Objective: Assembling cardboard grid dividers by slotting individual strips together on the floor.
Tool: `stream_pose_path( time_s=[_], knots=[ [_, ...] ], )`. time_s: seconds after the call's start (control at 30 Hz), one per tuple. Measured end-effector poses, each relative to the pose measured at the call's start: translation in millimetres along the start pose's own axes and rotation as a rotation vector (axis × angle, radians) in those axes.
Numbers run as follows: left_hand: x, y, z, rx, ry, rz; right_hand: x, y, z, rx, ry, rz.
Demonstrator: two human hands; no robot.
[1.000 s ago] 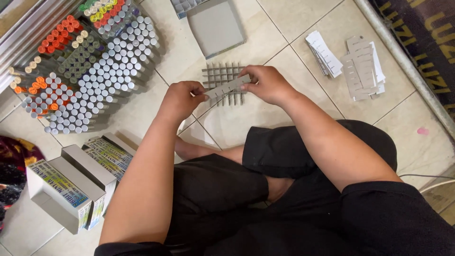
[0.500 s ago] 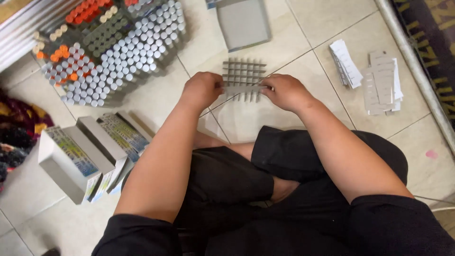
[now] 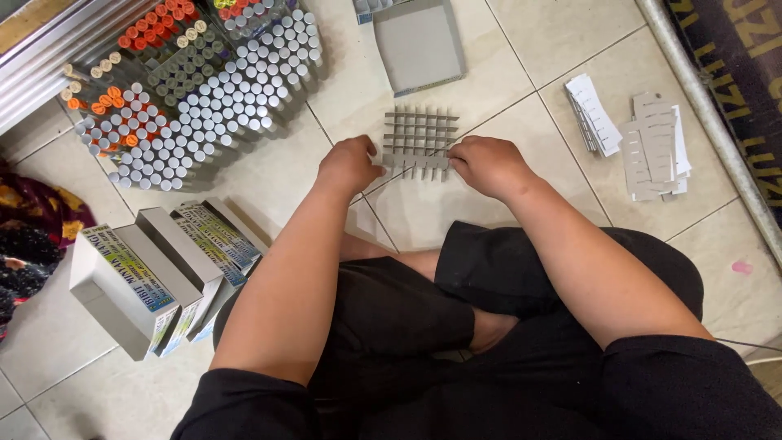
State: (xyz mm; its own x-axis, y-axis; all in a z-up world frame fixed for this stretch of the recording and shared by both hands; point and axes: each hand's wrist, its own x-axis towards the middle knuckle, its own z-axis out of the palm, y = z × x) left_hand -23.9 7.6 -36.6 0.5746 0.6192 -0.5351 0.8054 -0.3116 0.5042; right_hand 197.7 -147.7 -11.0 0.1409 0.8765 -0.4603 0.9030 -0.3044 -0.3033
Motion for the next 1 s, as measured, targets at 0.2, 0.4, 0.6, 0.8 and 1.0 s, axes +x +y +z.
stream_pose_path(
  time_s=[0.2, 0.4, 0.6, 0.8, 1.0],
  knots=[
    [0.9, -7.2, 17.5, 0.031, -0.081, -0.095, -1.0, -4.4, -0.4, -0.011, 0.0, 0.007],
    [-3.0, -6.1, 21.5, 0.026, -0.124, -0.109, 1.3, -2.7, 5.0, 0.013, -0.005, -0.024],
    [8.6, -14.1, 33.4, 0.018, -0.119, -0.113, 0.5, -3.4, 3.9, -0.01, -0.005, -0.044],
    [5.8, -10.3, 29.2, -0.023, -0.089, -0.089, 0.6, -3.9, 6.2, -0.05, 0.002, -0.065],
    [4.0, -7.9, 24.8, -0.007, -0.069, -0.104, 2.6, -2.2, 11.1, -0.113, 0.056, -0.11]
  ],
)
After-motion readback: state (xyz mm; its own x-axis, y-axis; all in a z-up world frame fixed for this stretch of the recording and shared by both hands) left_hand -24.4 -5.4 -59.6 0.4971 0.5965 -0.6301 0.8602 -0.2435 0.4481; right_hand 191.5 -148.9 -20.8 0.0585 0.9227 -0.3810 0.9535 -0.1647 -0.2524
